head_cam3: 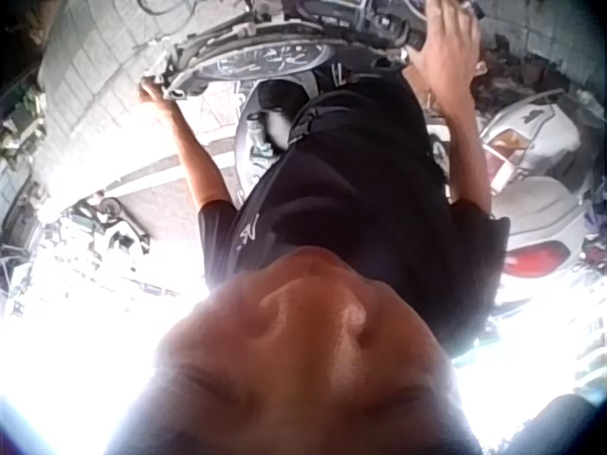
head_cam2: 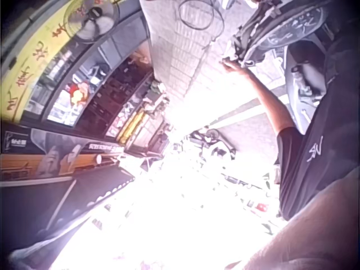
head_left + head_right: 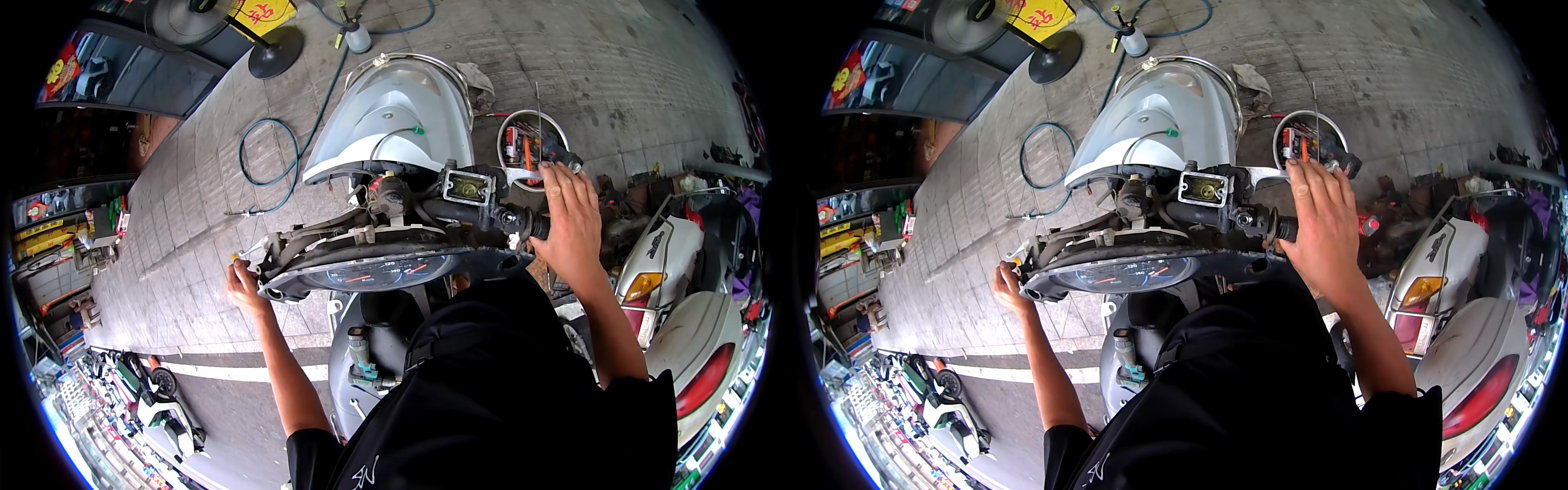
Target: The person prepares a container of brake fluid, pours it into the brake fluid reservoir on the handlebar of a scooter, and then manipulates the brake lever and internal components of the instrument panel area.
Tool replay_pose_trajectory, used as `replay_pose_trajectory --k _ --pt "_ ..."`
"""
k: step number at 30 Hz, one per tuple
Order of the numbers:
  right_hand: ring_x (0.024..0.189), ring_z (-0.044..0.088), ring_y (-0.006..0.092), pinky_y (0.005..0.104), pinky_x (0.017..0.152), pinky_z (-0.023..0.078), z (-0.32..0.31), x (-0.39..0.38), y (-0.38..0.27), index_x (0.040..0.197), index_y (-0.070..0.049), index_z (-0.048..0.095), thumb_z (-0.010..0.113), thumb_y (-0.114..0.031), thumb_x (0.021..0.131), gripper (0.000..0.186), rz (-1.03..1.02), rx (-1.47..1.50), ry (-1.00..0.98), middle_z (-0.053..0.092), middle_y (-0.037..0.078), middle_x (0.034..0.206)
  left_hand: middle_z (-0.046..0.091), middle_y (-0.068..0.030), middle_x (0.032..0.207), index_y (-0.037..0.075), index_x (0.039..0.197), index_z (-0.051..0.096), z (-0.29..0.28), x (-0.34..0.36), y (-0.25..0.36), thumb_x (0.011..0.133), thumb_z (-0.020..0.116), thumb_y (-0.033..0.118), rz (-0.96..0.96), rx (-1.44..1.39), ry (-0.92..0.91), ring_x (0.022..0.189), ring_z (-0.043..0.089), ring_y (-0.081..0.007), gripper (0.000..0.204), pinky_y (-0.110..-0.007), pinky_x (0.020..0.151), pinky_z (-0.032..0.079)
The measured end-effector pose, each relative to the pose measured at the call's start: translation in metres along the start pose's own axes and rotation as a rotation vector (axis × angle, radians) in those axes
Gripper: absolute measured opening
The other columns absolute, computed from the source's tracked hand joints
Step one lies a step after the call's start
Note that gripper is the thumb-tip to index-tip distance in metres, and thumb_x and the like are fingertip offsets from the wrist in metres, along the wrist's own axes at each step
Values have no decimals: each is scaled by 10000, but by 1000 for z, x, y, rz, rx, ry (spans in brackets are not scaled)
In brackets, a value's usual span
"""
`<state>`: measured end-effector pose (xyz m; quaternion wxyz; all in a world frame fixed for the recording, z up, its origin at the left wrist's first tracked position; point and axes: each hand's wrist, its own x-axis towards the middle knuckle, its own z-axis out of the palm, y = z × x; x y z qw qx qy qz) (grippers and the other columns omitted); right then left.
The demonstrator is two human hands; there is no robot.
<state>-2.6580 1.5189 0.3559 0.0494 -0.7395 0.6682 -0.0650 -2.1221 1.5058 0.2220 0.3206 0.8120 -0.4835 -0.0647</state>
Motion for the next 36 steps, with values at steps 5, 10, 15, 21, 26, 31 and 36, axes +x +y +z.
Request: replay_pose_trajectory --k 5,10,15,21,26,31,36 --pt "1285 506 318 493 1185 305 1 8 7 1460 -31 409 915 -132 477 1110 -43 -21 8 549 157 1350 599 -103 558 16 835 712 -1 -9 -6 1016 482 446 -29 -31 -5 520 586 -213 520 -393 526 431" --pt "1226 532 328 499 1182 318 -1 13 8 1420 -43 454 903 -129 463 1060 -78 -14 26 572 147 1310 541 -90 590 -5 829 694 2 -16 -4 1024 467 428 -64 -92 -1 538 473 -166 527 -366 530 360" --pt "1044 566 301 457 1002 436 -3 15 6 1219 -50 607 905 -146 498 786 -123 -47 91 590 109 1063 510 -65 574 5 815 693 1 -18 -3 1023 466 440 -65 -115 18 530 458 -154 533 -348 519 349" --pt "938 555 266 395 834 441 4 11 15 1134 -59 638 909 -174 486 712 -157 1 62 560 67 963 516 -35 541 8 814 683 3 -20 -12 1035 492 408 -50 -105 39 498 453 -111 496 -310 478 322" --pt "1072 548 282 419 936 432 -1 10 11 1256 -56 590 919 -176 496 837 -85 -26 -10 582 93 1119 521 -42 542 13 814 685 4 -19 -10 1032 495 422 -62 -134 27 500 463 -111 500 -311 484 331" --pt "1331 461 307 470 1142 340 -6 16 3 1447 -55 458 933 -200 513 1058 -78 -41 79 522 129 1391 553 -66 554 17 830 697 3 -20 -14 1020 494 437 -67 -92 28 507 503 -135 504 -322 493 356" --pt "1383 425 301 489 1200 283 -7 16 3 1480 -37 416 934 -208 527 1097 -42 -36 -27 494 129 1439 538 -42 582 24 791 697 1 -19 -8 1011 486 468 -114 -105 9 544 475 -136 539 -327 519 347"
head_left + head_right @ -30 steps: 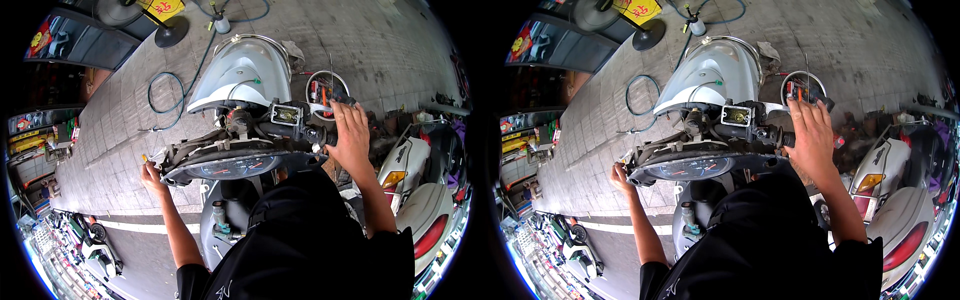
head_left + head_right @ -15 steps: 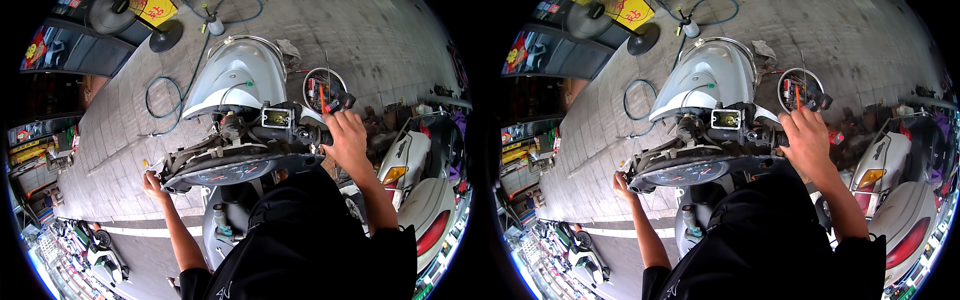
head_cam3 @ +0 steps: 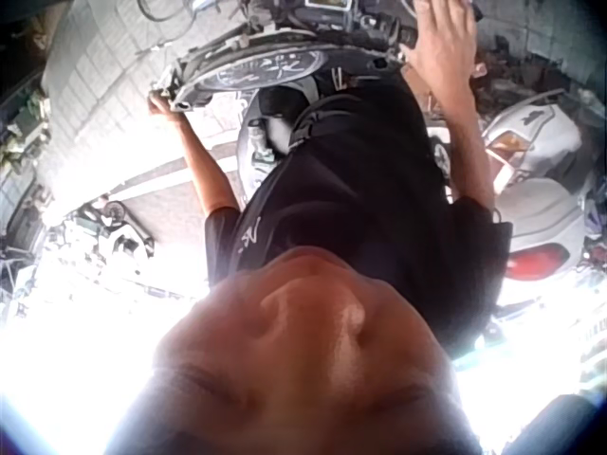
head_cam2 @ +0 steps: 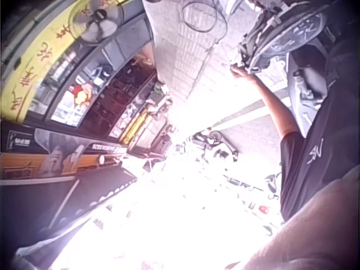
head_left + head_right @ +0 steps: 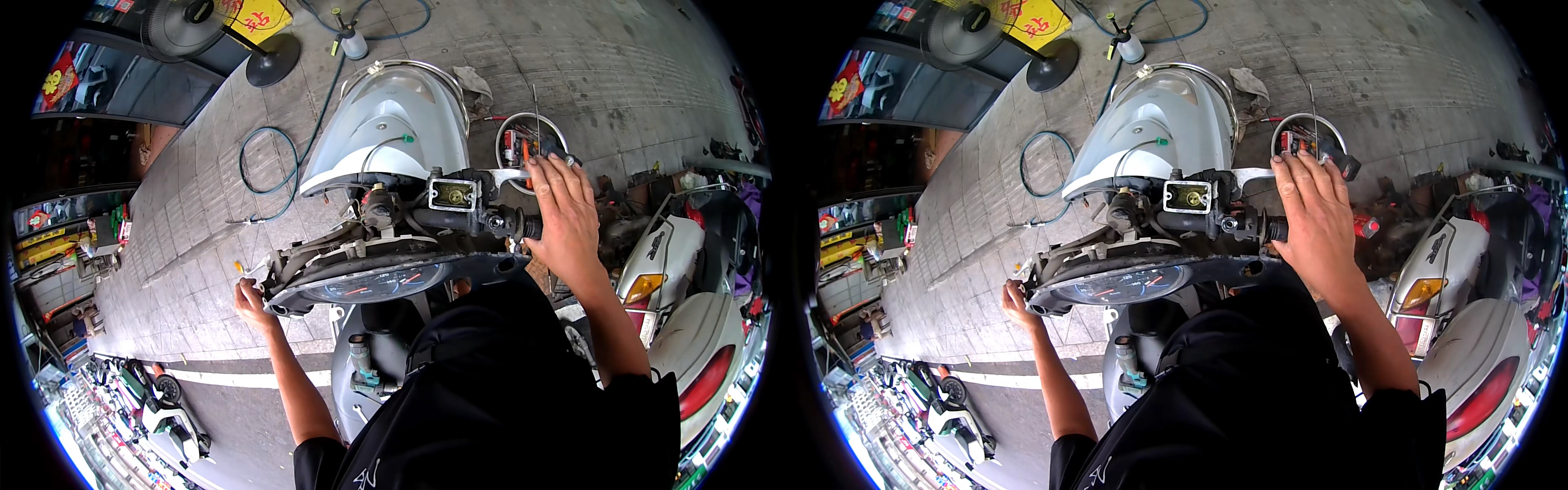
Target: The person prepares a container of brake fluid, pours it into the brake fluid reservoir on the handlebar of a scooter, and then manipulates the brake lever and internal components of the instrument panel area.
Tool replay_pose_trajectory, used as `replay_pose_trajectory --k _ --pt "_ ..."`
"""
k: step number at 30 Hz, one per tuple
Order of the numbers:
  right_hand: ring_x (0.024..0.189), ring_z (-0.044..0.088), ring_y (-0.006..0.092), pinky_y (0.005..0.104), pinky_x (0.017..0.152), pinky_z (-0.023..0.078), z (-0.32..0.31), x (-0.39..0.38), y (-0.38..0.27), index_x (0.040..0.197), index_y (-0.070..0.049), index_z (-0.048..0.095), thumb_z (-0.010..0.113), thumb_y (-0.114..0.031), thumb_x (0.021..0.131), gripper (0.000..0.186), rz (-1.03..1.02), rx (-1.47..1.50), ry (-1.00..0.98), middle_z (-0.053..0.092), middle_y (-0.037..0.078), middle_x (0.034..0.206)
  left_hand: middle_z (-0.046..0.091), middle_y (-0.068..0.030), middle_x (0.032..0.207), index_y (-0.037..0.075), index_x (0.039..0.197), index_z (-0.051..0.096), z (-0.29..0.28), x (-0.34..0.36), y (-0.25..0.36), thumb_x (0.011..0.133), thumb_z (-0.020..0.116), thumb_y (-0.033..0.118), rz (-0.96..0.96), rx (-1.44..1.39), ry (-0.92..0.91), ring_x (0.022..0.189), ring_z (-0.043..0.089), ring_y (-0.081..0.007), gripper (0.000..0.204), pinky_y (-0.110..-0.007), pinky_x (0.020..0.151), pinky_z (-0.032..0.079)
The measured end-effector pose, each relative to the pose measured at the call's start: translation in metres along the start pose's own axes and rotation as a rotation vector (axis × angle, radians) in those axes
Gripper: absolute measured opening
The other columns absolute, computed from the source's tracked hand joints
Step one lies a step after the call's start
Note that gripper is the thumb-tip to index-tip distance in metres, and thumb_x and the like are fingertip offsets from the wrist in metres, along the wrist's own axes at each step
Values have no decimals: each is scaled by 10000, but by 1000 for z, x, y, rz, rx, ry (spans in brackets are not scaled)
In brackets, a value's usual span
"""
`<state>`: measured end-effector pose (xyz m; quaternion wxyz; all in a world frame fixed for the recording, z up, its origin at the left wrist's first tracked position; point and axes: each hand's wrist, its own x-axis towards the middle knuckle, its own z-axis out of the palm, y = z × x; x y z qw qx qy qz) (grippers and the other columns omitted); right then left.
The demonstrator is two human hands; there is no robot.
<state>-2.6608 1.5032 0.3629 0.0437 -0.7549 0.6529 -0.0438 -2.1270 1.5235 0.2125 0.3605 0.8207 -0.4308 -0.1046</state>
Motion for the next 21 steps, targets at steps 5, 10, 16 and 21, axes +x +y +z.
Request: replay_pose_trajectory --k 5,10,16,21 --pt "1377 434 296 487 1199 288 1 0 1 1481 -29 414 926 -194 542 1082 5 -1 -9 502 129 1431 532 -46 547 23 829 696 -1 2 -3 1020 496 430 55 -2 -15 505 484 -128 492 -319 485 345" --pt "1351 455 295 486 1193 299 1 1 0 1463 -25 427 919 -176 546 1052 -11 7 -5 521 130 1393 537 -51 554 21 830 694 -2 1 -1 1020 493 427 51 5 -13 508 484 -134 491 -327 491 350" --pt "1124 553 284 446 1103 390 0 1 1 1266 -36 577 912 -162 509 837 -55 -6 24 589 107 1141 544 -56 557 22 833 697 -2 0 0 1021 485 425 55 6 -10 508 492 -138 492 -329 491 351" --pt "991 569 280 407 844 447 9 -5 7 1154 -56 605 909 -147 491 735 -79 43 18 599 82 1008 545 -58 549 20 832 698 -2 1 1 1022 484 425 40 15 -20 503 497 -139 496 -327 488 353"
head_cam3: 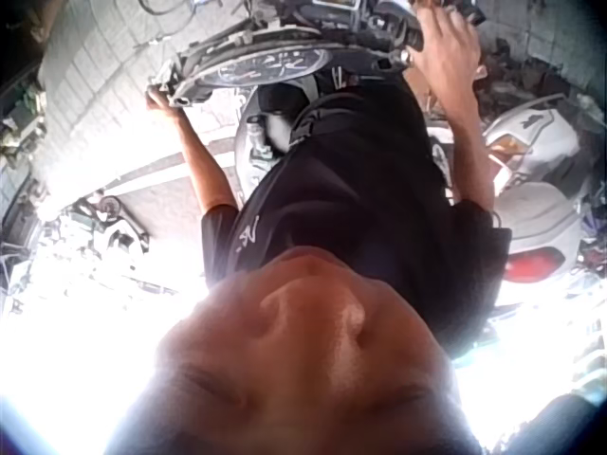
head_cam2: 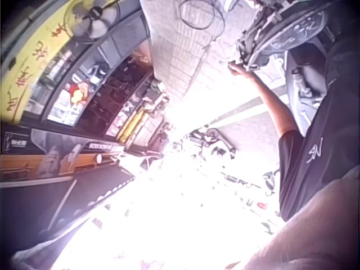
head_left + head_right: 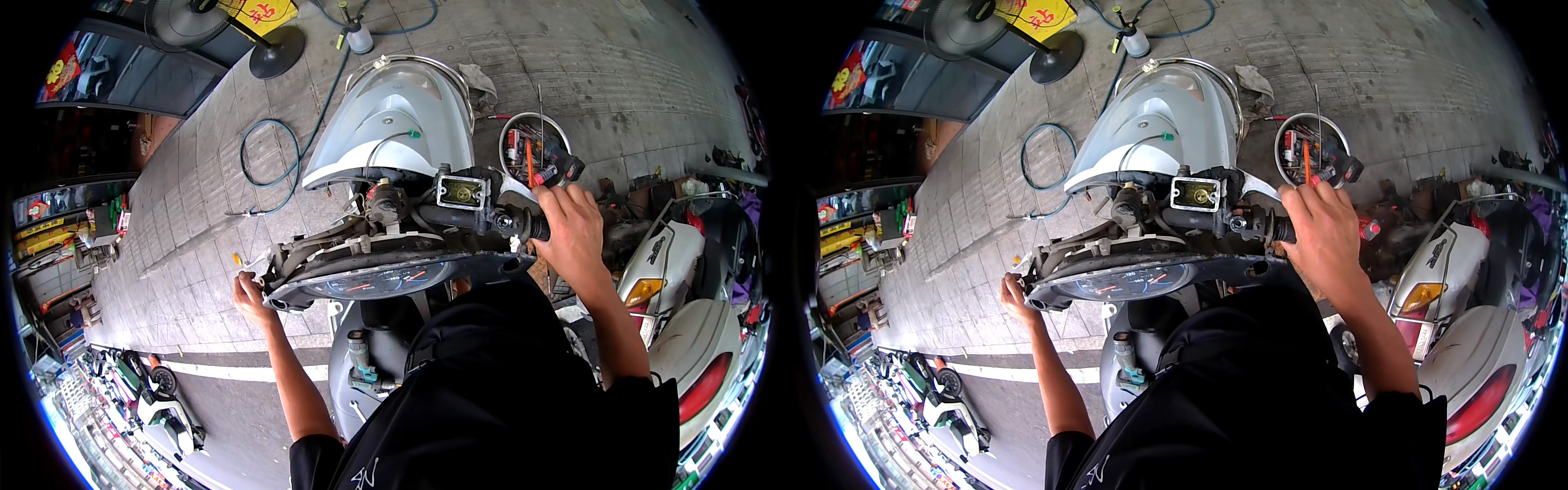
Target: The person prepares a container of brake fluid, pours it into the brake fluid reservoir on the handlebar of a scooter, and then manipulates the brake lever and internal components of the instrument panel area.
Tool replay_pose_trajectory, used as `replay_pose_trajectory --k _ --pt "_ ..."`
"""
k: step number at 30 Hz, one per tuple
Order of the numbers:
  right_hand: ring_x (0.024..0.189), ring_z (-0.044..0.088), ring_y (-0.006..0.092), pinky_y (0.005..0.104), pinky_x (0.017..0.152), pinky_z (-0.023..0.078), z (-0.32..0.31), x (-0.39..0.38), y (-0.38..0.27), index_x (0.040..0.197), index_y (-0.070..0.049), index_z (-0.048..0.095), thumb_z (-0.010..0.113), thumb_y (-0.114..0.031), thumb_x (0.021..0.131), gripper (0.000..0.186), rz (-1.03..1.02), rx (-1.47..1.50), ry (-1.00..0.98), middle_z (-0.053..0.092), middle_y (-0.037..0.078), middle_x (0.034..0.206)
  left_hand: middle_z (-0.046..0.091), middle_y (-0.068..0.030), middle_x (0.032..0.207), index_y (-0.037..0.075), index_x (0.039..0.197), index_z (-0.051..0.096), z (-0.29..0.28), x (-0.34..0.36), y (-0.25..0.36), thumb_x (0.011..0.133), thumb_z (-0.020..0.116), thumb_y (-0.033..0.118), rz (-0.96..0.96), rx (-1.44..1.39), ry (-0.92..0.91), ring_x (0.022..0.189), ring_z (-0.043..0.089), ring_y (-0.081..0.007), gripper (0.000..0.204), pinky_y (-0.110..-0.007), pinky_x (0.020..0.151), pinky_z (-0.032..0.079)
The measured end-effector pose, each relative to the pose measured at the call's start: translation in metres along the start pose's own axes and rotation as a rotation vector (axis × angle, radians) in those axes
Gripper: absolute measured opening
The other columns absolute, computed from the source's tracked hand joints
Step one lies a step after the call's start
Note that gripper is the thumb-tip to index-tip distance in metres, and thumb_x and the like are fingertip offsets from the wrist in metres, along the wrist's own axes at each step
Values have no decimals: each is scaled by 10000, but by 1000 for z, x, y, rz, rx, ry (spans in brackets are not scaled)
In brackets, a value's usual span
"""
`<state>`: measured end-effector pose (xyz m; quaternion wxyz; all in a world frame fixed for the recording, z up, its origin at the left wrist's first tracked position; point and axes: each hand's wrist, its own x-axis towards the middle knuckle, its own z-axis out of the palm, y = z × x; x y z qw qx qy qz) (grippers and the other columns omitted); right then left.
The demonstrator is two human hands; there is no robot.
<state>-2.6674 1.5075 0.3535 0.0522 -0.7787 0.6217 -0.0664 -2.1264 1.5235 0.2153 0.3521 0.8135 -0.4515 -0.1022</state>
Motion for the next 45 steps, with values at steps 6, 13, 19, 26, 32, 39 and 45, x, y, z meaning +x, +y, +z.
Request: replay_pose_trajectory --k 6,13,19,26,32,39,45 --pt "1090 569 285 427 926 453 -5 1 -4 1286 -63 549 921 -143 488 883 65 -7 -57 609 94 1129 551 -65 552 19 835 698 -1 -1 0 1023 480 441 -5 4 0 508 509 -152 511 -338 498 368" --pt "1367 449 287 475 1186 312 -5 8 -5 1470 -58 433 924 -138 493 1096 51 -53 -7 497 119 1452 576 -79 576 29 851 704 0 -4 -5 1016 469 480 -38 39 5 541 546 -188 535 -375 538 410" --pt "1368 452 293 480 1178 320 -6 14 -1 1466 -56 432 928 -163 497 1093 25 -78 -16 511 126 1430 569 -64 564 32 843 705 1 -10 -9 1015 478 468 -55 9 20 532 535 -169 521 -358 524 394" --pt "1361 460 305 486 1180 317 -12 28 0 1457 -49 436 928 -156 496 1084 5 -97 -23 516 149 1413 569 -74 566 17 827 700 4 -25 -10 1010 490 438 -76 -30 52 525 527 -176 505 -366 516 390" --pt "1281 502 316 493 1161 348 -17 38 0 1412 -37 473 924 -134 483 1036 -39 -85 -22 546 144 1330 567 -77 564 1 828 697 5 -34 -14 1020 481 412 -104 -39 85 519 524 -172 501 -361 512 387" --pt "1243 515 323 498 1148 366 -21 39 -1 1364 -45 512 922 -124 471 986 -14 -86 -85 561 136 1278 557 -48 538 39 828 709 4 -33 -13 1021 481 438 -111 -40 69 501 509 -125 498 -325 489 362" --pt "1258 509 324 500 1148 362 -19 42 -3 1368 -45 511 920 -123 472 988 -57 -63 35 557 133 1296 560 -59 568 29 811 696 4 -34 -11 1022 473 432 -111 -9 71 510 497 -146 506 -348 496 368"
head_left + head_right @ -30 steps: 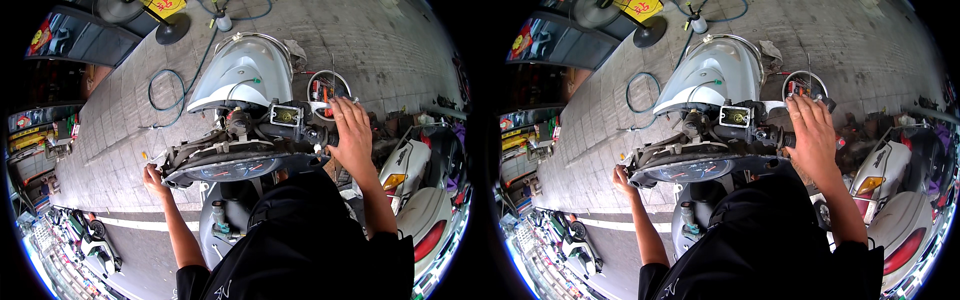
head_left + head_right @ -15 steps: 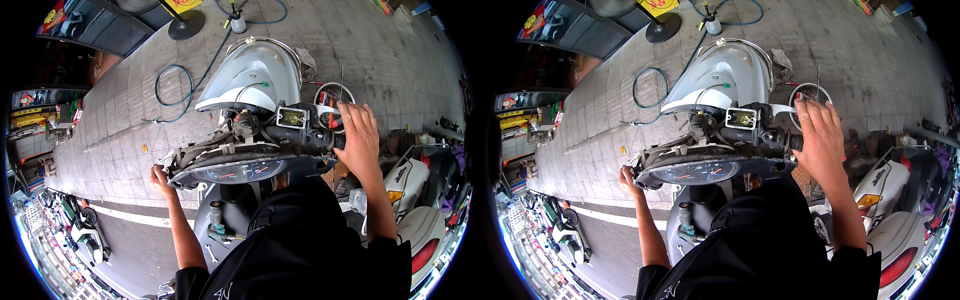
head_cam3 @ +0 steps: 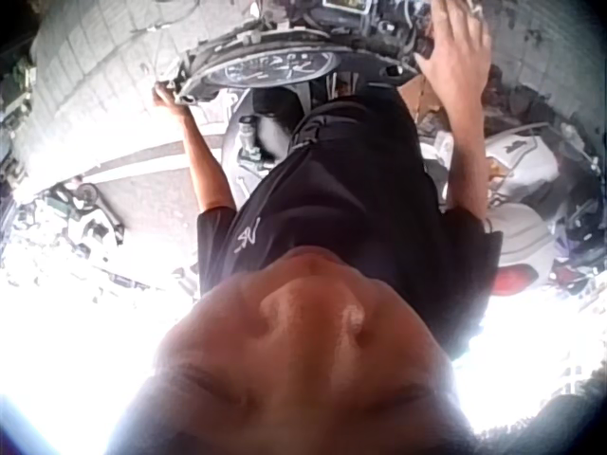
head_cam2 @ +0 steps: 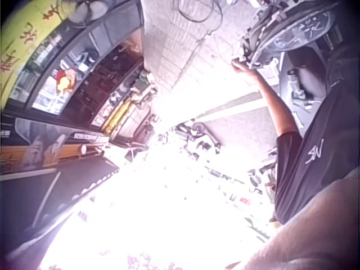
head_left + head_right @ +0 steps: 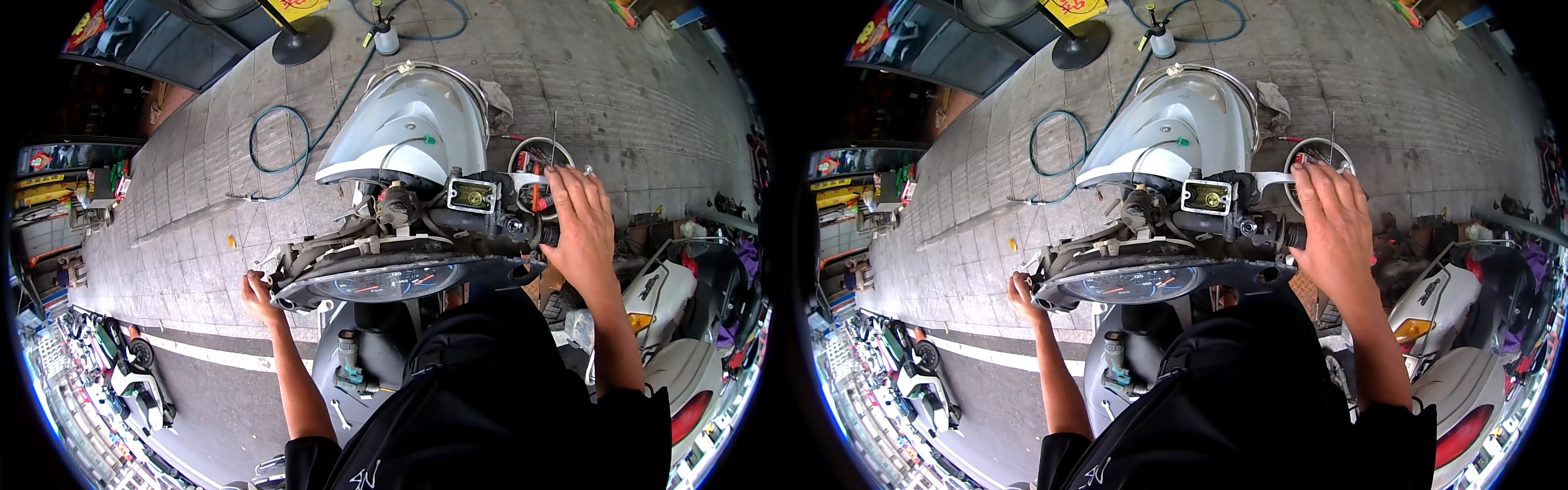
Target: The person prepares a container of brake fluid, pours it into the brake fluid reservoir on the handlebar of a scooter, and then manipulates the brake lever and internal components of the instrument panel area.
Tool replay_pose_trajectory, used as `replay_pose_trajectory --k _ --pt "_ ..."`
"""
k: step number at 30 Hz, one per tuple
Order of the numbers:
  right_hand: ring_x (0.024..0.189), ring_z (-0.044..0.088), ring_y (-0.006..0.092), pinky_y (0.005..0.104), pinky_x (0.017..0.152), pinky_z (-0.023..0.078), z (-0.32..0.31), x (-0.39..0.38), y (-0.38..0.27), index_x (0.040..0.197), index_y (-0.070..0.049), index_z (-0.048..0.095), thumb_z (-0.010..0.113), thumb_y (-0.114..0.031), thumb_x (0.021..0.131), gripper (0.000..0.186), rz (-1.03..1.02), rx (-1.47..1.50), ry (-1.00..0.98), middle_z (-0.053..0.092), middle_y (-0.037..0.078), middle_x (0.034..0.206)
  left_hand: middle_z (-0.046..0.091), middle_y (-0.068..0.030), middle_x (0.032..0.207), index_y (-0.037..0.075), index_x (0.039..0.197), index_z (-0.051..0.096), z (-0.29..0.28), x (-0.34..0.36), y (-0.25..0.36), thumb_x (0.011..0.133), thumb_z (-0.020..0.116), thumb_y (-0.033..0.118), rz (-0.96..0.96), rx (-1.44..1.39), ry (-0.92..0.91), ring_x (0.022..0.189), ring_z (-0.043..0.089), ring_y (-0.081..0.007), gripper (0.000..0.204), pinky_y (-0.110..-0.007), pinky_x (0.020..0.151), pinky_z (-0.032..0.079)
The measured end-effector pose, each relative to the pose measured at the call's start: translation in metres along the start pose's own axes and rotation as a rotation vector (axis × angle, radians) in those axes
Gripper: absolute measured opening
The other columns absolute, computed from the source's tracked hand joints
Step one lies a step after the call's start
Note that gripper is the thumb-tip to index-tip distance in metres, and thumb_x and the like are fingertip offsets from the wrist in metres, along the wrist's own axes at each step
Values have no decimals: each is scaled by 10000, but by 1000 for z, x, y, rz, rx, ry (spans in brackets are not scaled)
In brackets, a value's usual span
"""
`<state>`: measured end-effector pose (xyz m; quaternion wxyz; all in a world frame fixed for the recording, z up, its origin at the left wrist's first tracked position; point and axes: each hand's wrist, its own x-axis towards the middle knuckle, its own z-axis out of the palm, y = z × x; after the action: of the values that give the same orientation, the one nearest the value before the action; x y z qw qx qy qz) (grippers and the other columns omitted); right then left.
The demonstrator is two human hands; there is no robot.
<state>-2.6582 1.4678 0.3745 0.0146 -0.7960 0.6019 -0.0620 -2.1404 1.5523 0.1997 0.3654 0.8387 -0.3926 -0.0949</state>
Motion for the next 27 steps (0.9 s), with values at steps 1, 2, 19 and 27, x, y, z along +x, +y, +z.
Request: replay_pose_trajectory --k 1,2,19,27 --pt "1258 509 324 500 1148 362 1 -1 1 1368 -45 511 920 -123 472 988 0 -1 0 557 133 1296 561 -75 603 1 795 677 0 -1 2 1021 471 408 -24 -2 -7 529 483 -158 509 -352 509 369" --pt "1233 517 323 495 1145 365 2 -1 2 1357 -45 520 918 -122 473 972 -5 1 -2 559 129 1275 561 -75 603 1 795 677 0 -1 3 1021 471 408 -24 -3 -7 529 483 -158 509 -352 509 369" --pt "1362 451 320 489 1174 320 4 -7 2 1485 -63 408 918 -136 490 1120 8 -38 -66 493 148 1438 517 -62 569 17 813 696 0 -1 5 1002 468 464 -34 23 3 524 475 -167 536 -367 521 355" --pt "1356 458 318 495 1186 307 3 -6 2 1483 -47 404 915 -123 501 1110 14 -48 -91 501 148 1422 508 -56 571 9 817 695 1 -1 3 1002 472 470 -20 1 20 532 457 -156 544 -360 519 347"
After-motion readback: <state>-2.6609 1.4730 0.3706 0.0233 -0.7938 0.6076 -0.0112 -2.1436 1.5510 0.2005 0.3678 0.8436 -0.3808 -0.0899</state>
